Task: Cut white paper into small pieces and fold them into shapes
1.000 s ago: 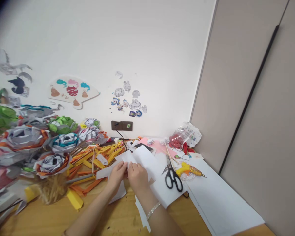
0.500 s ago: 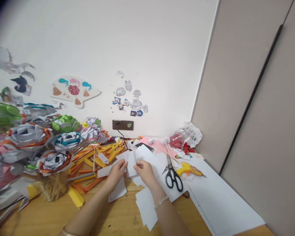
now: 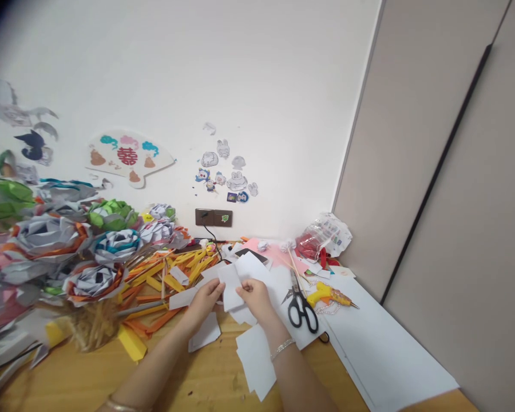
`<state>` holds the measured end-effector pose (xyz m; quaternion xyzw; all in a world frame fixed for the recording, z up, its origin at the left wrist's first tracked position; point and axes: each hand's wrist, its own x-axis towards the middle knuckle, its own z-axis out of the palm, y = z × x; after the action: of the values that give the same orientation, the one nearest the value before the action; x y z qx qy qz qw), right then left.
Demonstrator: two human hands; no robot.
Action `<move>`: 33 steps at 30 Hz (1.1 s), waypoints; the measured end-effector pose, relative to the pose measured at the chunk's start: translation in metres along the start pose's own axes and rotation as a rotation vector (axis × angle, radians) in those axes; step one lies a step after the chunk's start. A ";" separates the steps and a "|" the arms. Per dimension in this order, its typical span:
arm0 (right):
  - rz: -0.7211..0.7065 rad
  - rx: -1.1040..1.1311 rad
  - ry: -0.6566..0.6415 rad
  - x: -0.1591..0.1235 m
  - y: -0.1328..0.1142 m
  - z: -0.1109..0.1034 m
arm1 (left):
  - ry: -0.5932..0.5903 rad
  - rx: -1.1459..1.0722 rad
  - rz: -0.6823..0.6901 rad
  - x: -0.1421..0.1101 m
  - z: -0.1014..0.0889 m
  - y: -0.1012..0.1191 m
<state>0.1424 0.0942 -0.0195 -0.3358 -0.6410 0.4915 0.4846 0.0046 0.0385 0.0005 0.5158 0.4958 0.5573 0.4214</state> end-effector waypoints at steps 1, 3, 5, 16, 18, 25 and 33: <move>0.003 0.008 0.010 0.000 0.000 0.000 | -0.036 -0.010 -0.020 -0.002 0.001 0.001; 0.017 0.025 0.014 0.001 -0.002 -0.002 | -0.101 -0.021 -0.055 -0.004 0.005 0.003; 0.042 0.046 -0.016 -0.001 -0.004 -0.004 | -0.129 -0.023 -0.066 -0.006 0.007 0.004; 0.219 0.066 -0.198 -0.008 -0.004 -0.003 | -0.107 0.004 -0.049 0.000 -0.003 -0.004; 0.228 0.086 -0.234 -0.008 -0.003 -0.005 | -0.153 0.012 -0.078 -0.001 -0.002 -0.004; 0.152 0.179 -0.173 -0.007 -0.001 -0.003 | -0.256 0.004 -0.145 -0.008 0.000 0.005; 0.137 0.228 -0.165 -0.010 -0.004 -0.004 | -0.395 -0.016 -0.224 -0.013 -0.005 0.010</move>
<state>0.1493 0.0858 -0.0188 -0.2801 -0.5943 0.6187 0.4308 0.0012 0.0236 0.0089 0.5533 0.4535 0.3992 0.5734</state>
